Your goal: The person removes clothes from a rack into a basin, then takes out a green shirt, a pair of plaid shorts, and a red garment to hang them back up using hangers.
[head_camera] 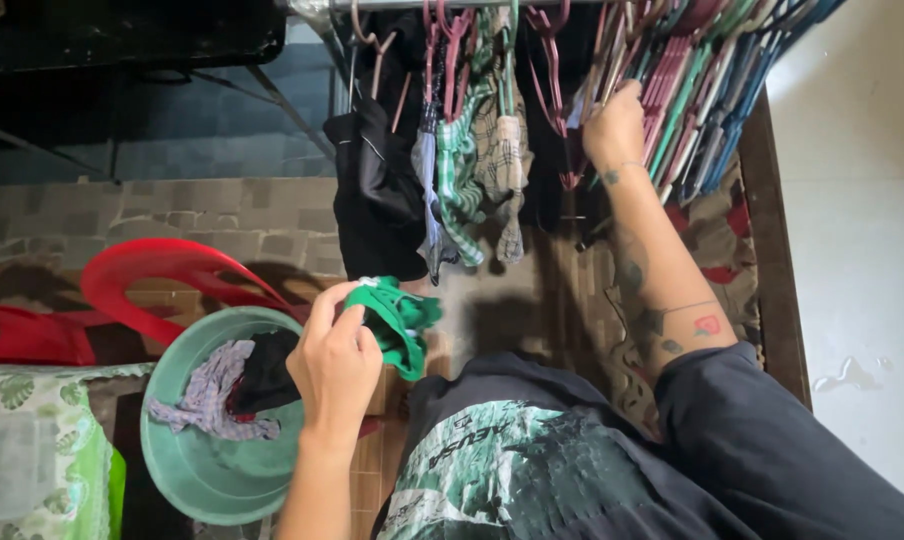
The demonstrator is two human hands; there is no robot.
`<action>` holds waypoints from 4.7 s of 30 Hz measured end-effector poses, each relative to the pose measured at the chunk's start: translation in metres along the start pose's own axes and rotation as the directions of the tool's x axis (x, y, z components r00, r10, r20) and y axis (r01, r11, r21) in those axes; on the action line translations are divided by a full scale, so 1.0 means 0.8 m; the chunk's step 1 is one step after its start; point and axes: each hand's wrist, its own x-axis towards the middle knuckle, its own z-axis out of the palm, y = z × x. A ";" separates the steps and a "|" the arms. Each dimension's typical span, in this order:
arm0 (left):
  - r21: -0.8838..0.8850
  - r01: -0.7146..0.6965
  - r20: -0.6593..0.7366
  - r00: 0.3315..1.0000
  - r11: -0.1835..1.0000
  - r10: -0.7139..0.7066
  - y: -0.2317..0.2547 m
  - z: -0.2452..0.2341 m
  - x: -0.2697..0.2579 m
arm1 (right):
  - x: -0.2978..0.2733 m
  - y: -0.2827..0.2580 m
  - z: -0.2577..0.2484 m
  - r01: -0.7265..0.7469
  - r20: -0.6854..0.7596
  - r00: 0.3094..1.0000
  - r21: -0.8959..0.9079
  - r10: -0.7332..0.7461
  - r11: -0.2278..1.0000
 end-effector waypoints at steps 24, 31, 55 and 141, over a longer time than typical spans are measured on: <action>0.021 -0.066 -0.071 0.995 0.998 0.067 -0.061 0.031 0.032 | -0.215 -0.222 -0.312 0.153 0.418 0.905 -0.149 -0.078 0.977; 0.084 -0.013 0.120 0.993 0.996 0.003 -0.120 0.028 0.040 | -0.278 -0.297 -0.298 0.171 0.743 0.638 0.119 -0.202 0.978; -0.681 0.667 0.505 0.727 0.303 -0.465 -0.140 0.010 0.006 | -0.379 -0.304 -0.122 0.453 0.723 0.449 0.322 -0.525 0.831; -0.326 -0.271 0.040 0.953 0.906 0.299 -0.090 -0.020 0.001 | -0.324 -0.259 -0.176 0.595 0.360 0.696 0.195 -0.621 0.779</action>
